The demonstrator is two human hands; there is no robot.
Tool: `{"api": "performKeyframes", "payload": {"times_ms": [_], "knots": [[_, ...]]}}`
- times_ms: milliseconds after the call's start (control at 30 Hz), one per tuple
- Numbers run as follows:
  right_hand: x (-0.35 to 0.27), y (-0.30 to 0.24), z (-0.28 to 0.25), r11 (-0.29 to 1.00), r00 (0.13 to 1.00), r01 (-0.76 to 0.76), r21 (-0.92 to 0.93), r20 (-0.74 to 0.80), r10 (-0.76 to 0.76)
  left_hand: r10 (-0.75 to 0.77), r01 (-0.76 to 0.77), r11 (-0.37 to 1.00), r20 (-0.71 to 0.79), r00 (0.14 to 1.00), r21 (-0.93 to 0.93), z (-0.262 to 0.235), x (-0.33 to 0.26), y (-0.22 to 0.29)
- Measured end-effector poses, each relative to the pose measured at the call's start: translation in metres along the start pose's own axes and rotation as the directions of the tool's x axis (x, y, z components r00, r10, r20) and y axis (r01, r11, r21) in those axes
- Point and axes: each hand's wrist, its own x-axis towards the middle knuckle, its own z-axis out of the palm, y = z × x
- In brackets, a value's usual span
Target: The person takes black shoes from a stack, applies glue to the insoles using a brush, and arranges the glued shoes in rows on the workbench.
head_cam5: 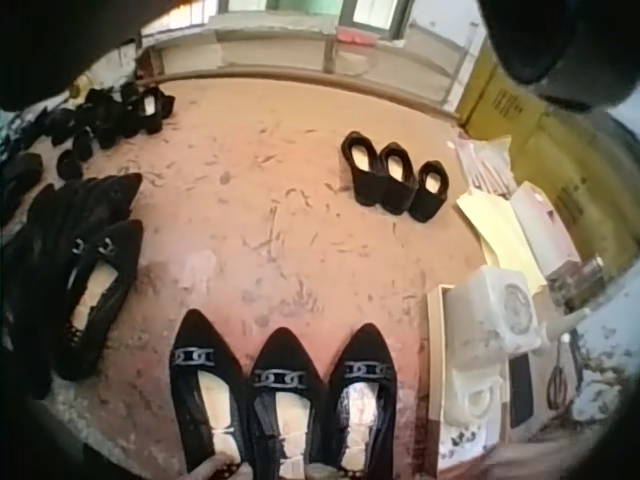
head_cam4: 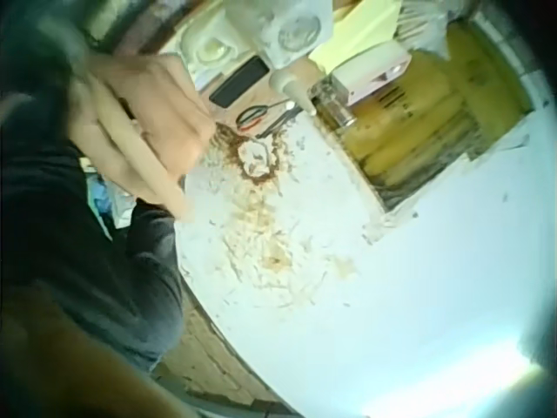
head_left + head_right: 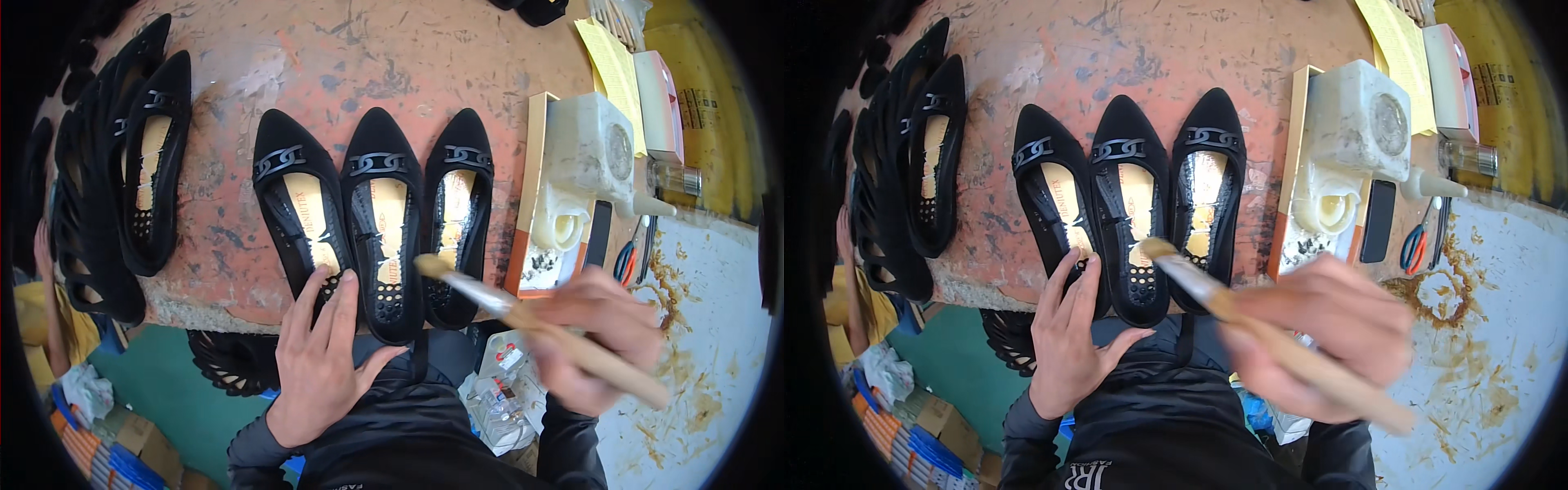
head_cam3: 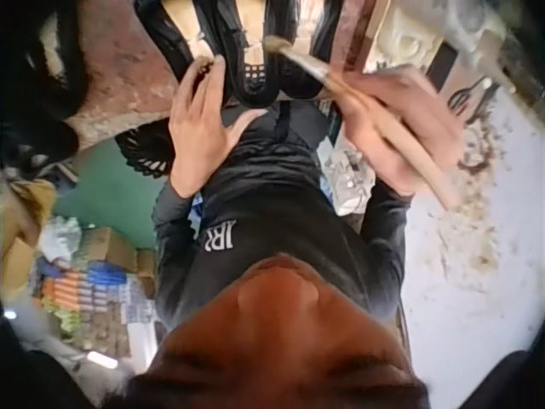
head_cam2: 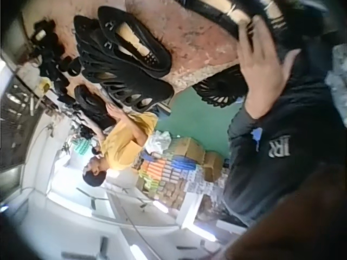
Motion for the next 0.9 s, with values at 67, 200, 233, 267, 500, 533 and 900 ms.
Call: {"api": "performKeyframes", "payload": {"times_ms": [67, 200, 233, 267, 500, 533, 900], "knots": [[0.014, 0.004, 0.029, 1.000, 0.999, -0.020, -0.009, 0.046, 0.021, 0.002, -0.002, 1.000, -0.009, 1.000, -0.006, 0.002, 0.003, -0.001], [0.021, 0.027, 0.056, 0.997, 0.989, 0.027, -0.073, 0.148, -0.016, -0.015, 0.015, 0.999, -0.006, 1.000, -0.028, 0.002, 0.002, -0.001], [0.021, 0.030, 0.058, 0.999, 0.989, -0.018, -0.048, 0.145, 0.025, -0.010, 0.009, 0.999, -0.011, 1.000, -0.039, 0.004, 0.001, -0.003], [0.021, 0.027, 0.057, 0.999, 0.988, -0.019, -0.043, 0.151, 0.026, -0.003, 0.002, 0.999, -0.016, 1.000, -0.050, 0.005, 0.000, -0.004], [0.019, 0.011, 0.047, 0.995, 0.773, -0.100, 0.030, 0.632, 0.059, 0.009, -0.009, 0.997, -0.007, 1.000, -0.077, 0.000, 0.002, -0.004], [0.021, 0.013, 0.046, 0.994, 0.774, -0.101, 0.031, 0.630, 0.059, 0.005, -0.005, 0.997, -0.003, 1.000, -0.077, 0.000, 0.001, -0.005], [0.028, 0.066, 0.093, 0.901, 0.939, 0.344, -0.265, 0.104, -0.328, 0.010, -0.012, 0.998, -0.028, 1.000, -0.064, 0.002, 0.003, -0.002]]}}
